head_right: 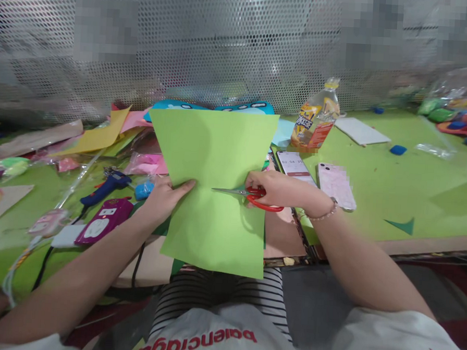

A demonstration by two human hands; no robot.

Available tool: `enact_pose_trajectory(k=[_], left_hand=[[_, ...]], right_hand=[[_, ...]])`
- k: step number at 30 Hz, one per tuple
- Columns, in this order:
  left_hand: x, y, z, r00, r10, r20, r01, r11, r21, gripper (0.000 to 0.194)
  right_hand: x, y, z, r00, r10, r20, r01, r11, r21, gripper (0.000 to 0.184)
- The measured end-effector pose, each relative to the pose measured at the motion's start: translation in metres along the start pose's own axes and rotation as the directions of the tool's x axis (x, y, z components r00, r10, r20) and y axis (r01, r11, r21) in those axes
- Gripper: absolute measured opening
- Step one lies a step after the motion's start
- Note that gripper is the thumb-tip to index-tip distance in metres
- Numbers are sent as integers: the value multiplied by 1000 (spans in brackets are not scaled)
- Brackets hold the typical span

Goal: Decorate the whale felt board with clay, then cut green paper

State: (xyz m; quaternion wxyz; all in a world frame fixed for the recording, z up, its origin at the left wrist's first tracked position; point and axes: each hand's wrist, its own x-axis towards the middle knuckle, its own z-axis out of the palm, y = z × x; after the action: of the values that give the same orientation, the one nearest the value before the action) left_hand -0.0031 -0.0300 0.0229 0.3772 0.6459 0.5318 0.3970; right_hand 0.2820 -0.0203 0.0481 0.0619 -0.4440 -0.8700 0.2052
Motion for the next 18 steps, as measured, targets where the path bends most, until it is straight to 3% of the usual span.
enact_pose_trajectory(k=[9, 18], left_hand=[[-2, 2, 0, 996, -83, 22, 85, 987, -138, 40], [-1, -2, 0, 999, -1, 36, 5, 993, -118, 41]], right_hand=[[-3, -10, -6, 999, 6, 39, -9, 997, 81, 31], [-1, -9, -7, 986, -67, 154, 12, 942, 335, 39]])
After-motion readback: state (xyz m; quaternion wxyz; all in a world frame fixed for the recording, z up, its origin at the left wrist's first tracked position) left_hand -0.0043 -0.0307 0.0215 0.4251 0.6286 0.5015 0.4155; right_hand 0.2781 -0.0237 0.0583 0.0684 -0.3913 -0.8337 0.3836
